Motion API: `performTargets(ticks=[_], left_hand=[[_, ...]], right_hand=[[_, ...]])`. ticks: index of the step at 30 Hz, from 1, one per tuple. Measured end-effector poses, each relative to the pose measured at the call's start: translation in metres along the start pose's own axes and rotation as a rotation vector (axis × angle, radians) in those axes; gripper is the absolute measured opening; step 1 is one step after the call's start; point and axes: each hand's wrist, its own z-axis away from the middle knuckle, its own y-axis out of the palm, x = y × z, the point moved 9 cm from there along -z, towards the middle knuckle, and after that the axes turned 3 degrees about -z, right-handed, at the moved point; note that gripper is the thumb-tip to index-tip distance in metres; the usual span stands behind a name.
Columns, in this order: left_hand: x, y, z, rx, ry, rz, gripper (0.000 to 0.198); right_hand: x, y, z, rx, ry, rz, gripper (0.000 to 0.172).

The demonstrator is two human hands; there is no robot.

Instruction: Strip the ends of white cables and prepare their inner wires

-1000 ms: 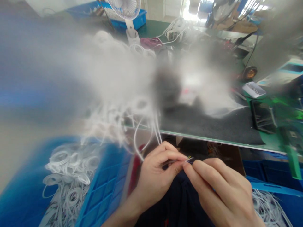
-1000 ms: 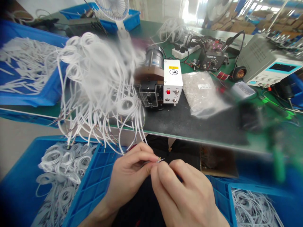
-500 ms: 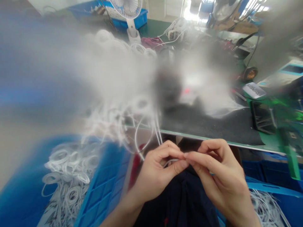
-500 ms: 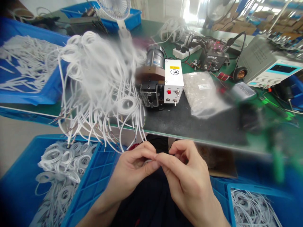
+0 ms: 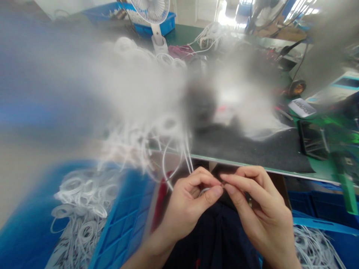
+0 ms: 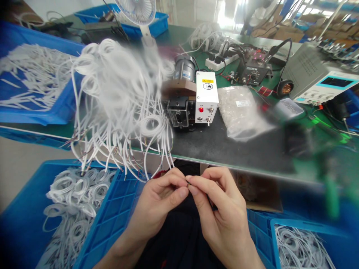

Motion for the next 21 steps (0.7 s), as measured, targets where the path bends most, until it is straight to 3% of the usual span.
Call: performTargets(ticks=[7, 21], left_hand=[[0.001, -0.001, 0.001, -0.014, -0.029, -0.003, 0.003], [-0.01, -0.003, 0.004, -0.109, 0.069, -0.27, 0.006]], right_hand=[[-0.014, -0.002, 0.007, -0.068, 0.166, -0.181, 0.023], [-0.002, -0.002, 0.007, -0.062, 0.085, -0.084, 0.021]])
